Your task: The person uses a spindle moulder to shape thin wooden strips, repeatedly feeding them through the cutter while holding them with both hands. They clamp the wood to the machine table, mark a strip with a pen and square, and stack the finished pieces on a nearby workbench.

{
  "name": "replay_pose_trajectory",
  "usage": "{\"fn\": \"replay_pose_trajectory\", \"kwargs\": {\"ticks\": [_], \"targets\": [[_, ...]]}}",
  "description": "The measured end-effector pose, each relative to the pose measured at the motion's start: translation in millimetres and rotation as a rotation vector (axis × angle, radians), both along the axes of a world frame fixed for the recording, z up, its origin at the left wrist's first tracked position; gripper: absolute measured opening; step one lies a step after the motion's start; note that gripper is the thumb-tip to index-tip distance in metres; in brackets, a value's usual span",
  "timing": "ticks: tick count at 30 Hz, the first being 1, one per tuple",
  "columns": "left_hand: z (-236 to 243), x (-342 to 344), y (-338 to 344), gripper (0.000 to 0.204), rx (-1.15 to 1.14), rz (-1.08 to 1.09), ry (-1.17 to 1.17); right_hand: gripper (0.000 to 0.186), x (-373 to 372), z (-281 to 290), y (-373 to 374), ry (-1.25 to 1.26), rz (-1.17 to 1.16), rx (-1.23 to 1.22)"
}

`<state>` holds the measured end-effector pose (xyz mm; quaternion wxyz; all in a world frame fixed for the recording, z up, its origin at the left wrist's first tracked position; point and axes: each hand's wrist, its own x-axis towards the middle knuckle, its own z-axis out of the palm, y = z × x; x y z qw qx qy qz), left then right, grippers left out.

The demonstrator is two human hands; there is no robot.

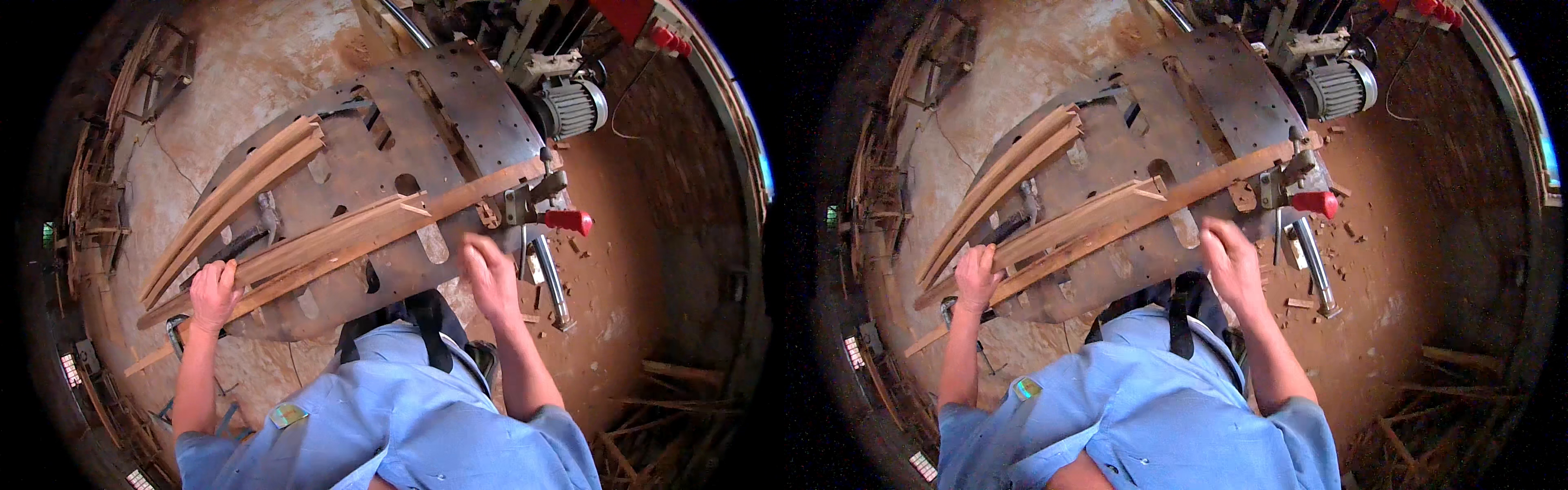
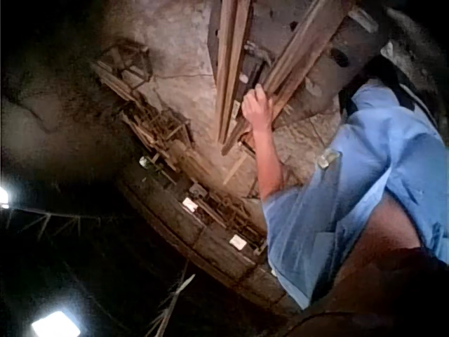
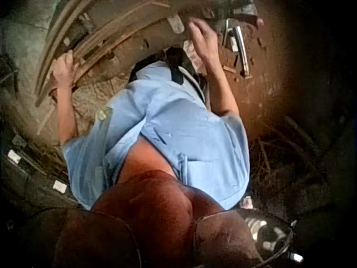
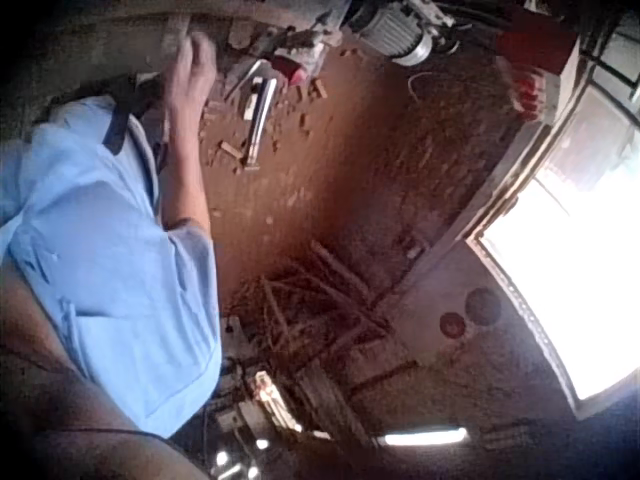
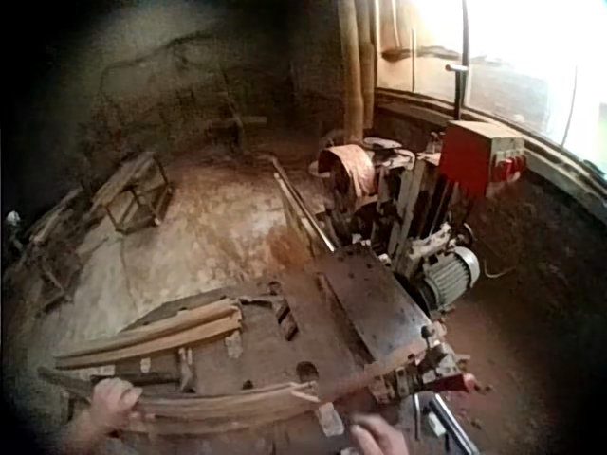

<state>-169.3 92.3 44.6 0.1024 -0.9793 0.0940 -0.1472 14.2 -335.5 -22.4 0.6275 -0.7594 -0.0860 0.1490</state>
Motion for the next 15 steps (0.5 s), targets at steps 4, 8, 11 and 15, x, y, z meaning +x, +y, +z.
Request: {"fn": "replay_pose_trajectory", "kwargs": {"ticks": [4, 8, 11, 15], "targets": [[3, 0, -3, 0.08, -0.024, -0.032, -0.003, 0.027, 35, 25, 36, -0.075, 0.057, 0.08], [3, -6, 0, 0.082, -0.027, -0.032, 0.01, 0.019, 43, 30, 50, -0.057, 0.152, 0.169], [4, -10, -2, 0.082, -0.039, 0.002, 0.035, 0.016, 44, 28, 54, -0.121, 0.146, 0.175], [3, -11, -9, 0.081, -0.058, 0.012, 0.018, 0.014, 40, 22, 62, -0.135, 0.037, 0.201]]}}
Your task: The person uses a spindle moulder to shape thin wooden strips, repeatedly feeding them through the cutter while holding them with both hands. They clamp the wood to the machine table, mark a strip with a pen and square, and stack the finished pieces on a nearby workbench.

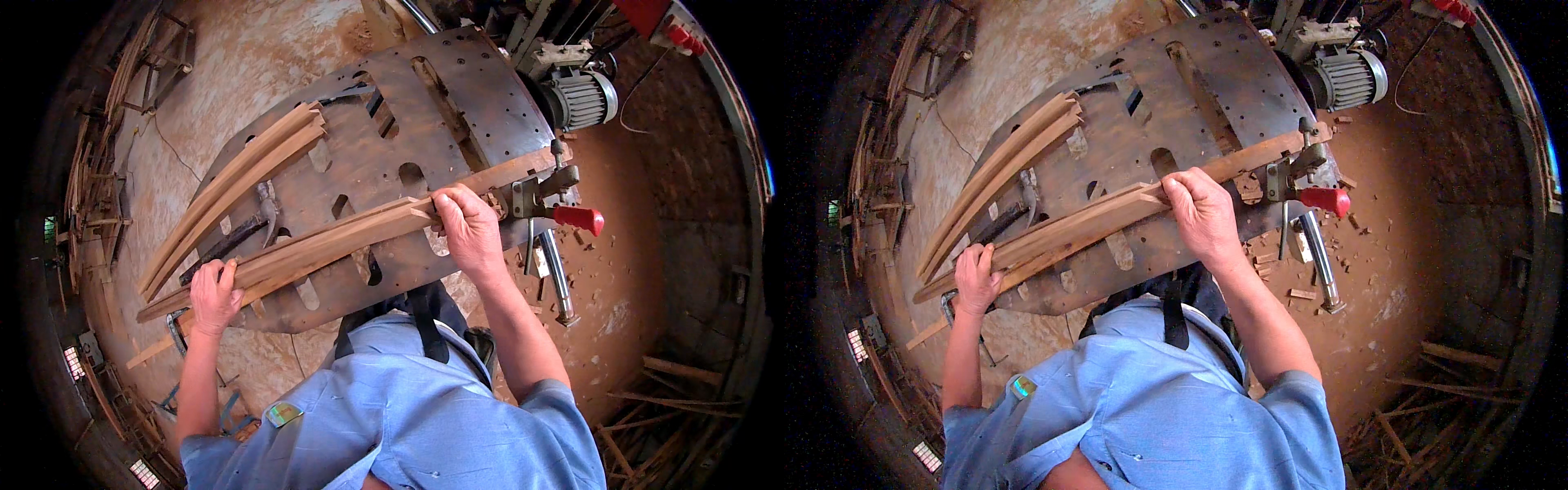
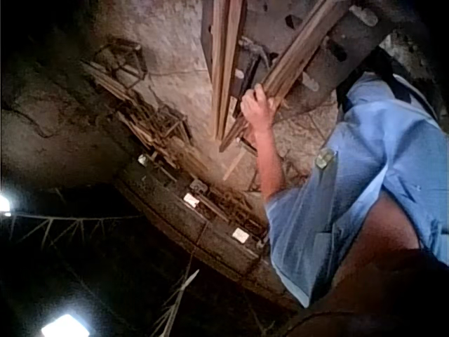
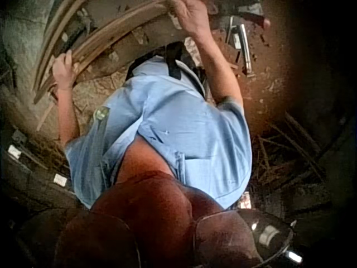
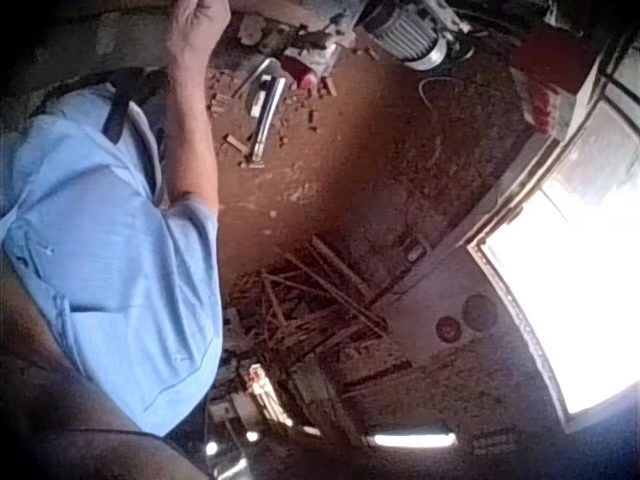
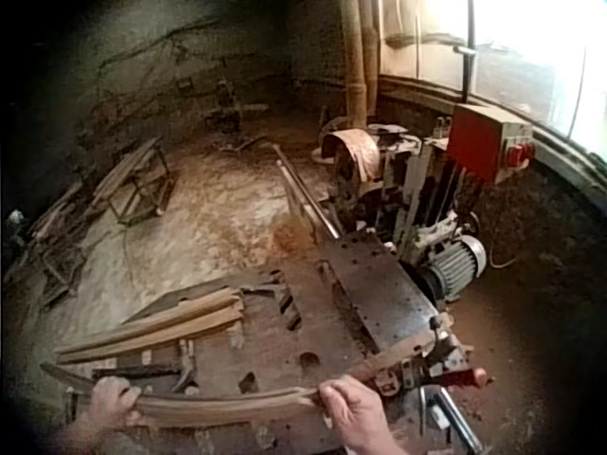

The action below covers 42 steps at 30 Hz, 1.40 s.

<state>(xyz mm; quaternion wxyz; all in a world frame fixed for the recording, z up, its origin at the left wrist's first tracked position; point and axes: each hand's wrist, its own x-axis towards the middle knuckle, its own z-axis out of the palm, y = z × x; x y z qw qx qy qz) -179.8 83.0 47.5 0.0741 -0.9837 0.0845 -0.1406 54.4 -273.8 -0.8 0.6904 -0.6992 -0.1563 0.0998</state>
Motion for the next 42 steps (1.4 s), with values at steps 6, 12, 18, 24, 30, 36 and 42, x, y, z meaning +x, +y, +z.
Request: {"fn": "replay_pose_trajectory", "kwargs": {"ticks": [6, 12, 18, 24, 30, 36, 42], "targets": [[-6, -1, -4, 0.083, 0.028, 0.024, 0.01, 0.019, -1, -4, 1, 0.176, -0.042, -0.007], [-9, -3, 1, 0.078, 0.07, 0.031, -0.055, 0.019, -1, -1, -11, 0.184, 0.113, 0.193], [-8, 3, 3, 0.063, 0.161, 0.107, -0.048, 0.011, -8, -1, -18, 0.089, 0.221, 0.225], [-2, 3, 6, 0.056, 0.162, 0.167, -0.07, 0.019, -24, 5, -18, 0.117, 0.317, 0.349], [3, 1, 7, 0.063, 0.049, 0.018, -0.074, 0.038, -35, -10, -22, 0.333, 0.304, 0.55], [-3, 1, 3, 0.068, 0.067, 0.032, -0.095, 0.036, -41, -30, -23, 0.573, 0.368, 0.841], [-4, 5, 0, 0.069, 0.037, 0.016, -0.09, 0.035, -40, -28, -19, 0.633, 0.292, 0.86]]}}
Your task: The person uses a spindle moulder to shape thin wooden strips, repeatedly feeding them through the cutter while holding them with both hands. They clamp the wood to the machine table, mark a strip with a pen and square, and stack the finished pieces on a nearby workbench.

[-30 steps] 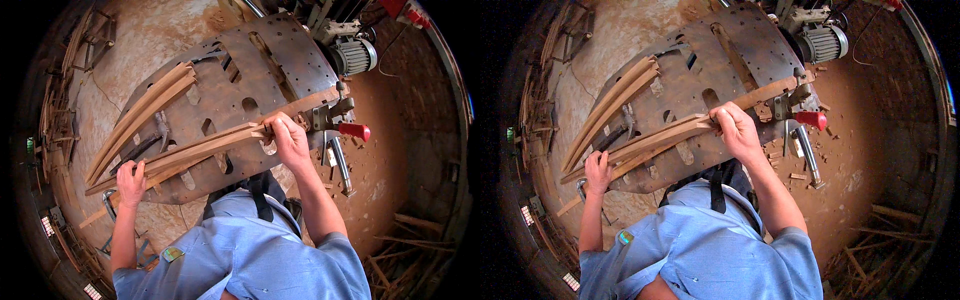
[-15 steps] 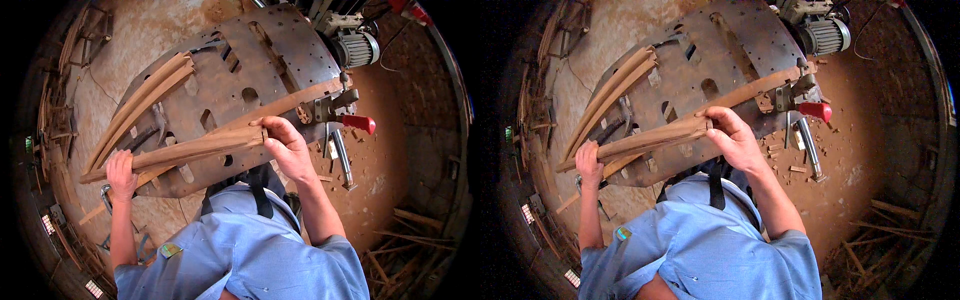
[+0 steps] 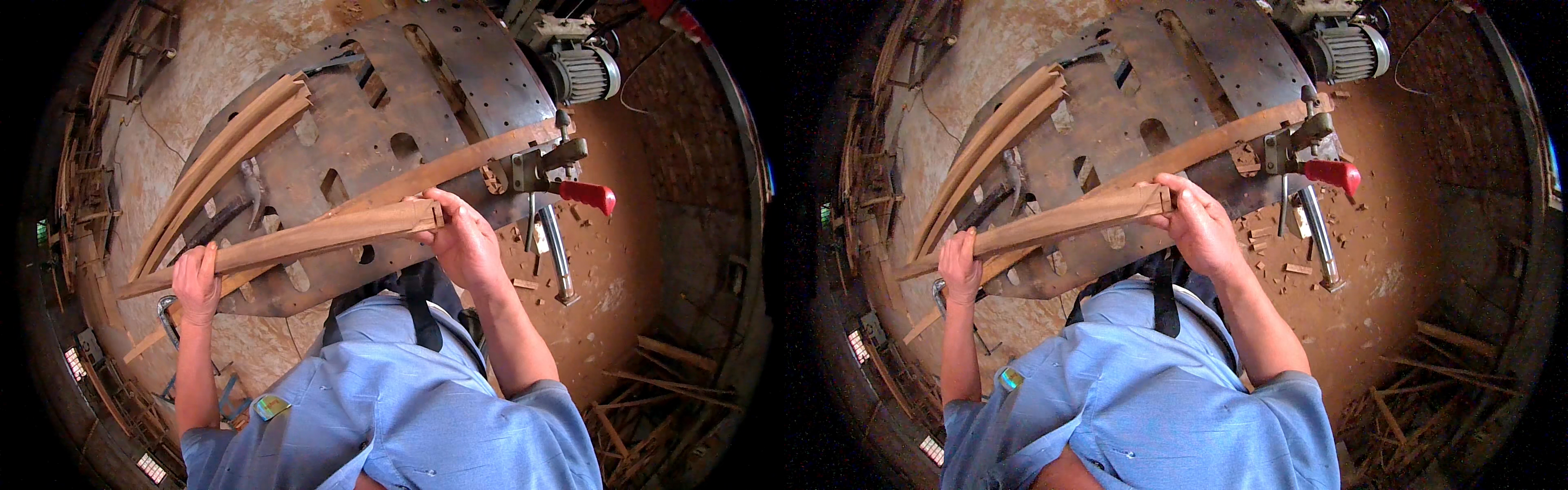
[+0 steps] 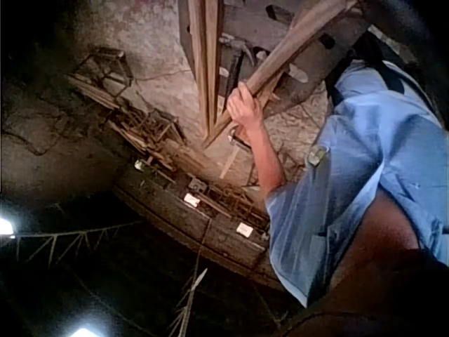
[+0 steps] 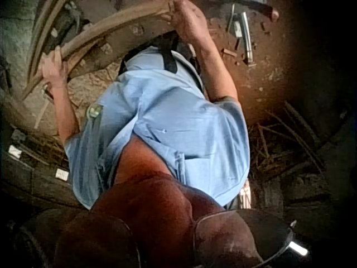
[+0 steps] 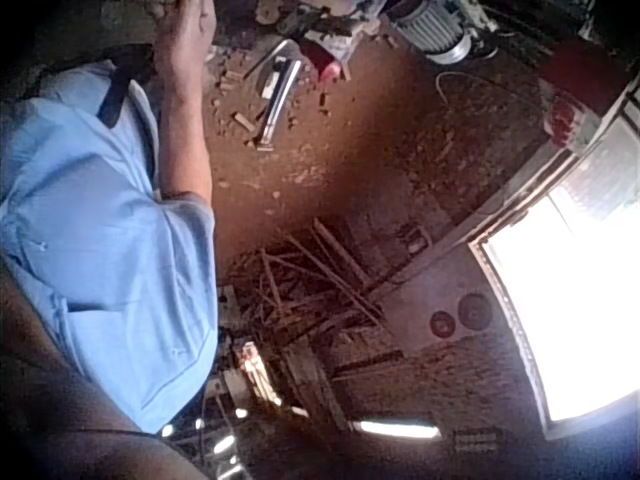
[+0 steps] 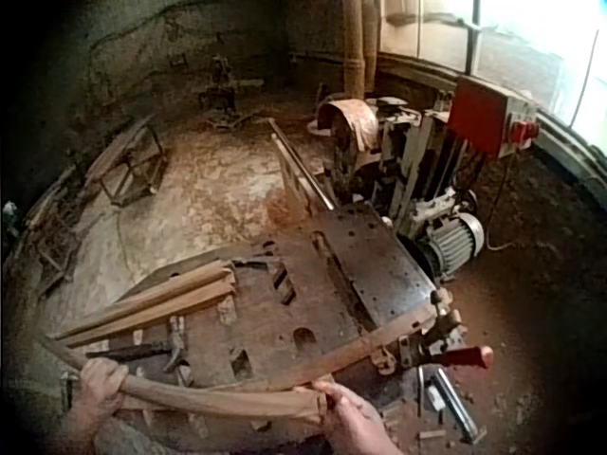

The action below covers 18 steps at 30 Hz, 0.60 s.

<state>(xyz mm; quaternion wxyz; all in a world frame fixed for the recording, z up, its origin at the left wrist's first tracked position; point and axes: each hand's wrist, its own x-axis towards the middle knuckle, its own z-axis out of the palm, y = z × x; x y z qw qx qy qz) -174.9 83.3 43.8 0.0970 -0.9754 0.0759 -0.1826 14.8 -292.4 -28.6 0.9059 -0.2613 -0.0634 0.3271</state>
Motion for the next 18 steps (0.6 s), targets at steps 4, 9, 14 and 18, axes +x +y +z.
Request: {"fn": "replay_pose_trajectory", "kwargs": {"ticks": [4, 9, 14, 18], "targets": [[-2, 4, -7, 0.066, -0.001, -0.001, 0.001, 0.036, 2, 0, 1, 0.098, 0.005, -0.166], [-1, 4, -10, 0.05, 0.03, 0.027, 0.001, 0.044, 12, 15, 4, 0.129, 0.131, -0.412], [10, 14, -19, 0.041, 0.013, 0.036, 0.028, 0.047, 21, 20, -5, 0.085, 0.117, -0.491], [12, 14, -21, 0.038, -0.006, 0.061, 0.06, 0.044, 33, 21, -4, 0.094, 0.162, -0.529]]}}
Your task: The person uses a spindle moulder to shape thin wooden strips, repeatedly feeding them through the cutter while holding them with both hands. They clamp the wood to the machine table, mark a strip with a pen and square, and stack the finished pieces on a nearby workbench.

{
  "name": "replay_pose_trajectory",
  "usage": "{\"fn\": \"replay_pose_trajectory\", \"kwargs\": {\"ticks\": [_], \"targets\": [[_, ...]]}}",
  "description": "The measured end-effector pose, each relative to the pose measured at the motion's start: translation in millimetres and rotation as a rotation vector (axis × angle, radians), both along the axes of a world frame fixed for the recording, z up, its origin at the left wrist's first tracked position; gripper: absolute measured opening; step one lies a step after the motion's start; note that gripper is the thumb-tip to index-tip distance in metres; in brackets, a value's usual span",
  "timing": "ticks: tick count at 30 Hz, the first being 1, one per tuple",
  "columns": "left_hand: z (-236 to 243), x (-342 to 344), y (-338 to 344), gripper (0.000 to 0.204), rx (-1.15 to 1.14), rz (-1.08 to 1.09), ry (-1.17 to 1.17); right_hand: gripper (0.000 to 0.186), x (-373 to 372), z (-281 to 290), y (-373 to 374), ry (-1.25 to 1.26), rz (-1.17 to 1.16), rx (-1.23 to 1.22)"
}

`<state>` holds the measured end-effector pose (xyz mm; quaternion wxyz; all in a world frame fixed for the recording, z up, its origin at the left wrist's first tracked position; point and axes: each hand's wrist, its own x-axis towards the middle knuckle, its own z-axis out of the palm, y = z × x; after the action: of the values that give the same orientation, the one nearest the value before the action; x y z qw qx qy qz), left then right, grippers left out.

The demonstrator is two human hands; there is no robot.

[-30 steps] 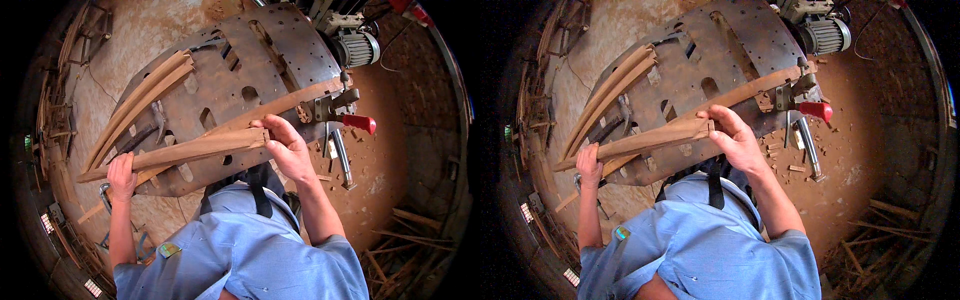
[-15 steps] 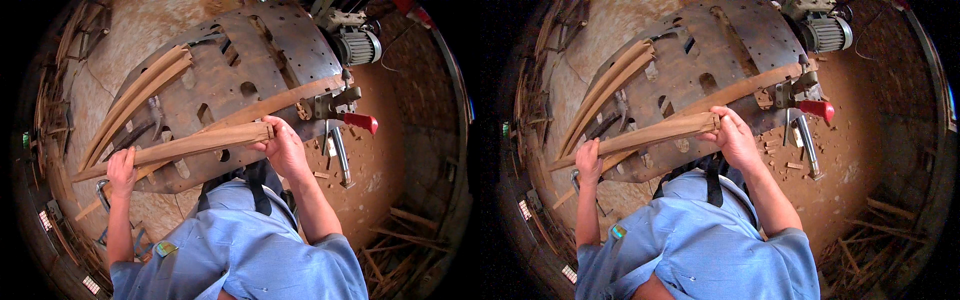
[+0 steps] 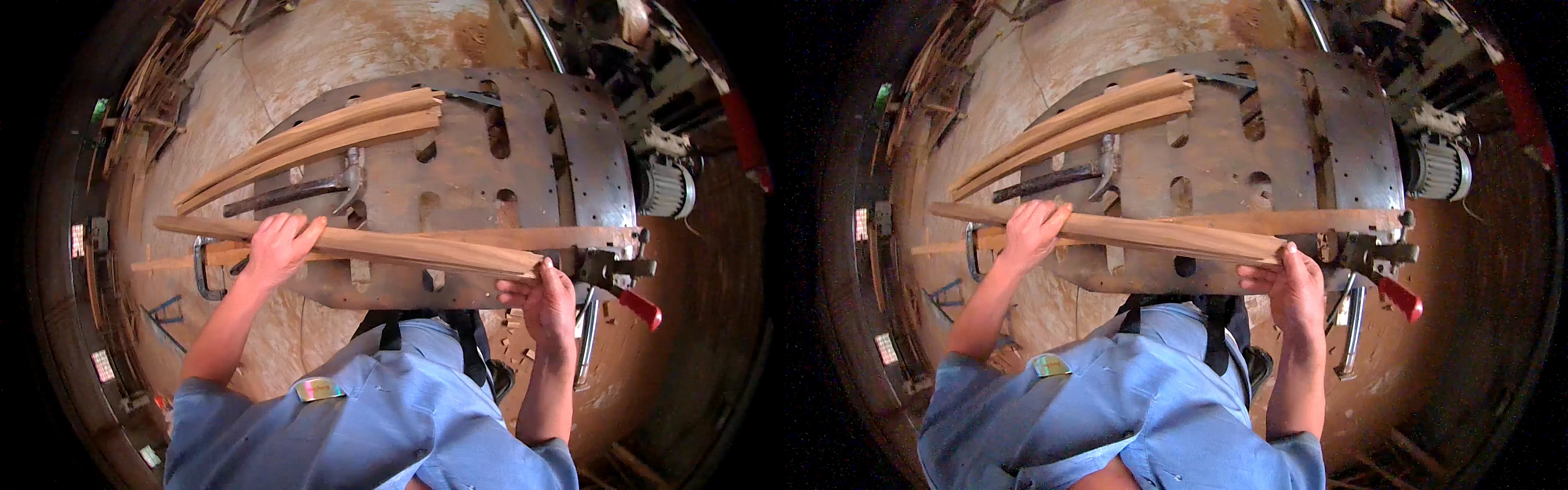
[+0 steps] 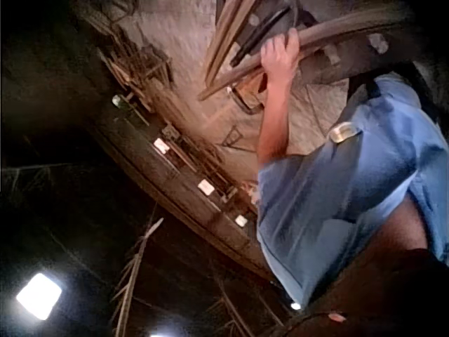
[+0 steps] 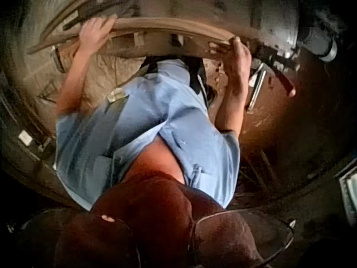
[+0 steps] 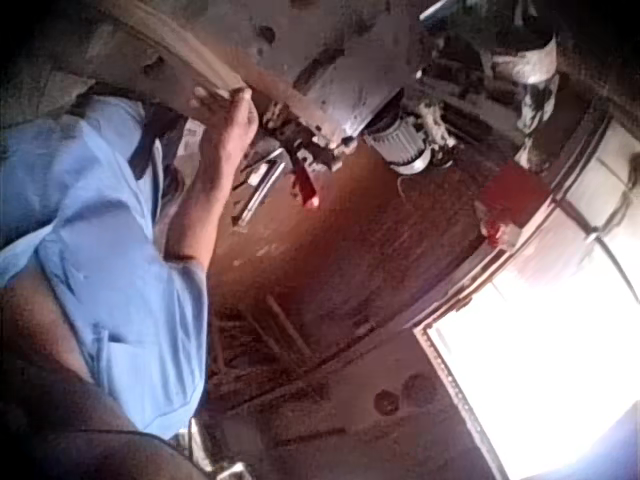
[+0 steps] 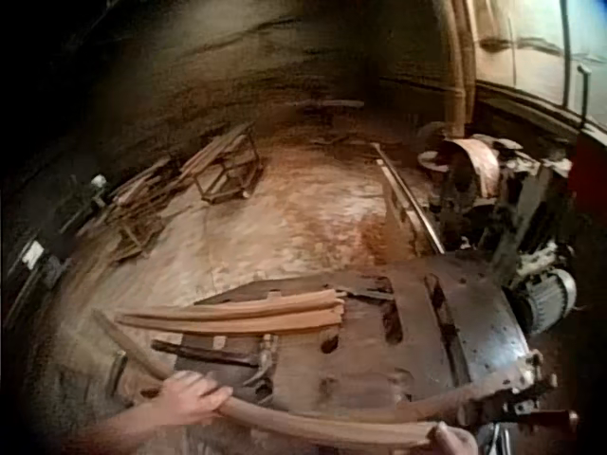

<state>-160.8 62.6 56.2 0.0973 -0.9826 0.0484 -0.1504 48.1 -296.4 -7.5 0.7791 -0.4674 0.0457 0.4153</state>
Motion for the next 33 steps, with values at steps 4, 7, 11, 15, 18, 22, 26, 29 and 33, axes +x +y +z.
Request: {"fn": "replay_pose_trajectory", "kwargs": {"ticks": [4, 7, 11, 15, 18, 22, 26, 29, 33], "targets": [[-1, 6, -3, 0.039, -0.076, 0.087, 0.146, 0.044, 11, 5, 11, 0.001, -0.074, -0.168], [-9, 19, 9, 0.05, -0.258, 0.161, 0.34, 0.043, 29, 1, 19, -0.097, -0.047, -0.167], [-33, 39, 34, 0.047, -0.393, 0.237, 0.433, 0.049, 59, -10, 57, -0.219, -0.014, -0.338], [-28, 69, 37, 0.037, -0.428, 0.334, 0.486, 0.052, 97, -36, 72, -0.193, -0.024, -0.379], [-31, 85, 44, 0.033, -0.47, 0.378, 0.541, 0.054, 117, -43, 93, -0.26, -0.058, -0.521], [-50, 97, 59, 0.039, -0.484, 0.386, 0.512, 0.051, 132, -39, 106, -0.481, -0.079, -0.612], [-65, 99, 64, 0.039, -0.485, 0.395, 0.44, 0.048, 132, -25, 136, -1.438, -0.158, -1.0], [-79, 98, 68, 0.041, -0.478, 0.397, 0.402, 0.048, 105, 19, 195, -1.639, -0.032, -0.905], [-76, 105, 69, 0.047, -0.506, 0.396, 0.415, 0.053, 78, 23, 286, -1.761, 0.324, -0.743]]}}
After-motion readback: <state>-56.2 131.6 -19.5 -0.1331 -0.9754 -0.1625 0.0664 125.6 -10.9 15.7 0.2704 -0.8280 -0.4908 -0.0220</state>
